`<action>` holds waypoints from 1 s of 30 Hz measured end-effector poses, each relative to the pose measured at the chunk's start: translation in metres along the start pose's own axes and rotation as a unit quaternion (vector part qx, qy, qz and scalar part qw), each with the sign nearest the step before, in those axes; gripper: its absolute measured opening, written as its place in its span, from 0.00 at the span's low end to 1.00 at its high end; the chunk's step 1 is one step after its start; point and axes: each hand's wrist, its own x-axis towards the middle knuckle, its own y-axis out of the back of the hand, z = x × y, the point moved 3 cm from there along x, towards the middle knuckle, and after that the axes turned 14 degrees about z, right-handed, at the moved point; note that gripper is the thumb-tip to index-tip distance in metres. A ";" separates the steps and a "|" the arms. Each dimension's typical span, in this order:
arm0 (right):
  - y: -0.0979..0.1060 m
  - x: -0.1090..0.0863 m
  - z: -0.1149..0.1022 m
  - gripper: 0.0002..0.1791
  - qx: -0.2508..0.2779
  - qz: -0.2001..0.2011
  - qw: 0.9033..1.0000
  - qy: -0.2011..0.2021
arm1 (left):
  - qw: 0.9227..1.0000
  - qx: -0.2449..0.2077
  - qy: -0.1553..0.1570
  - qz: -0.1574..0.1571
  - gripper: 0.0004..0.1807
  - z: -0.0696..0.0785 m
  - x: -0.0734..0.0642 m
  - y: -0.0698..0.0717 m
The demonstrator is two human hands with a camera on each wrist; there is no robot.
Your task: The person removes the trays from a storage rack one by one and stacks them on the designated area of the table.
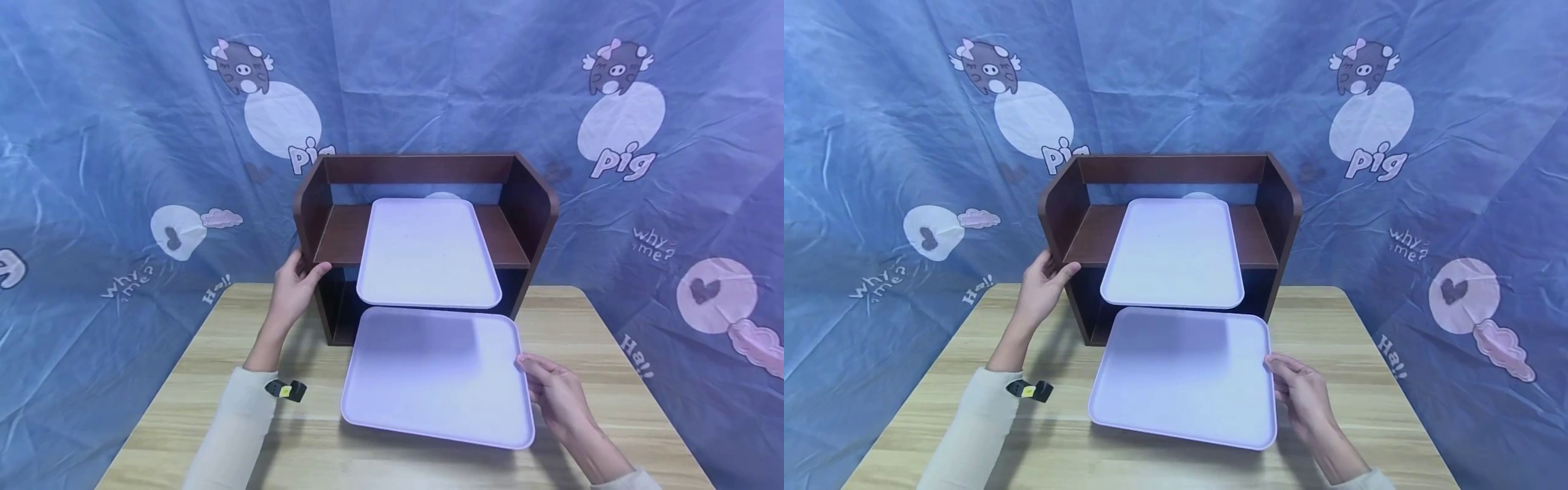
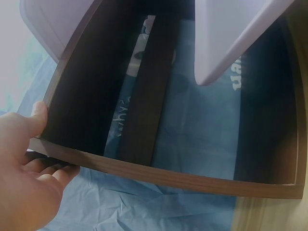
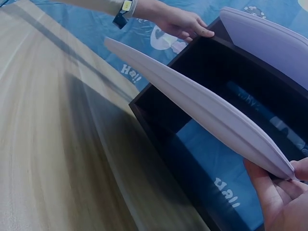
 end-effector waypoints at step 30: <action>-0.006 0.001 0.030 0.14 -0.020 0.005 0.999 -0.027 | 1.000 0.001 0.005 0.002 0.29 -0.002 0.001 -0.001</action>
